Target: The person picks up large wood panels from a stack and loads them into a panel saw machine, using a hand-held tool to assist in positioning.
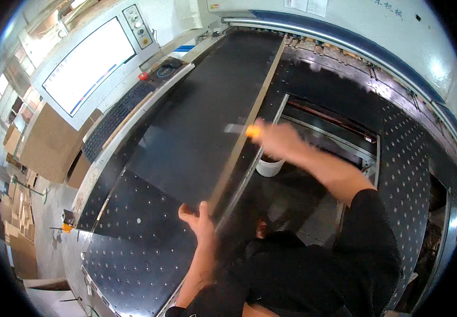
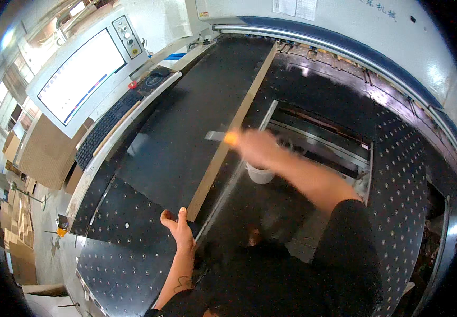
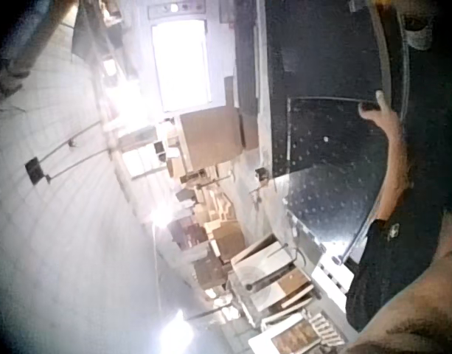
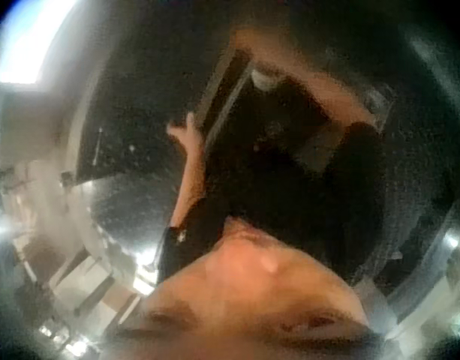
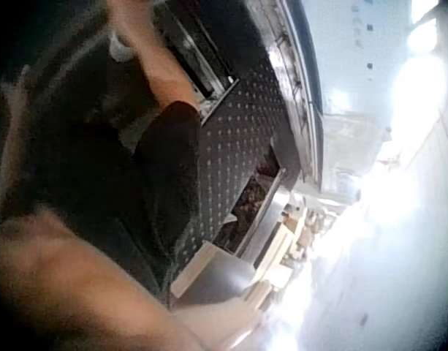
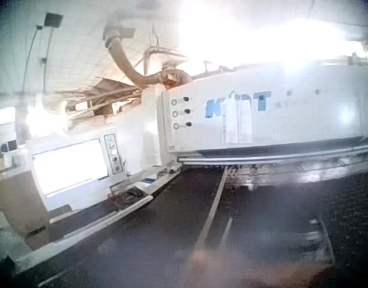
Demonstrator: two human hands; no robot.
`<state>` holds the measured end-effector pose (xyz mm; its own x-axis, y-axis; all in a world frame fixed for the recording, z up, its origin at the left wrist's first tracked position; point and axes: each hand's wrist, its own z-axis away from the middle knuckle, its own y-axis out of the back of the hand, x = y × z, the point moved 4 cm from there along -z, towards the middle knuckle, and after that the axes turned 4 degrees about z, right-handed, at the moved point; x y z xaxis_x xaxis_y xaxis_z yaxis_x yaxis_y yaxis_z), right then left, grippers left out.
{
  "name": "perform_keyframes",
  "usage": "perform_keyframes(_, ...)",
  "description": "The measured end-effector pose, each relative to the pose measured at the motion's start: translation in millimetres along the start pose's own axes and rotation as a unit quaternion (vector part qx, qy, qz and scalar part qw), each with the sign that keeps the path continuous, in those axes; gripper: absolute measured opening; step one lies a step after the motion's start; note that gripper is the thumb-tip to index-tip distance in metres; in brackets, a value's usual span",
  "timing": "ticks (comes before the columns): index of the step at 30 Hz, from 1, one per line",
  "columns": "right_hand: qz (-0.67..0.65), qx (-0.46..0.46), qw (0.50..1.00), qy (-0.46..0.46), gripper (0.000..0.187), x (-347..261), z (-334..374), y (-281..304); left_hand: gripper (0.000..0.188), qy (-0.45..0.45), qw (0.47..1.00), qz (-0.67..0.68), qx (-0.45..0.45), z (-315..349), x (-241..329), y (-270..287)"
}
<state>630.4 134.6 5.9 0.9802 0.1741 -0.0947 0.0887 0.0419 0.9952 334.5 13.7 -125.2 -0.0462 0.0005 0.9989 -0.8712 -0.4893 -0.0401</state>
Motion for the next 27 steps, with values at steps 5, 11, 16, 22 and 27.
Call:
perform_keyframes(5, 0.025, 0.192, 0.965, -0.18, 0.035, 113.6, 6.7, 65.0, 0.068, 0.008, 1.0, 0.004, -0.004, 35.3, 12.3, 8.2)
perform_keyframes(11, 0.027, 0.205, 0.929, -0.308, 0.041, 175.8, 45.9, 83.4, 0.07, -0.011, 1.0, 0.003, 0.004, 58.9, -3.9, 47.4)
perform_keyframes(16, -0.028, 0.223, 0.889, -0.4, 0.043, 259.9, 75.6, 69.5, 0.069, 0.041, 0.998, 0.027, 0.027, 74.1, -12.3, 91.5)
perform_keyframes(22, -0.186, 0.249, 0.891, -0.331, 0.046, 305.8, 104.2, -44.8, 0.068, 0.057, 0.994, 0.054, 0.072, 94.9, -10.2, 158.2)
perform_keyframes(27, -0.22, -0.065, 0.97, -0.081, 0.046, 168.0, 104.8, -196.3, 0.074, 0.088, 0.981, 0.072, 0.155, 112.9, 6.3, 202.9)
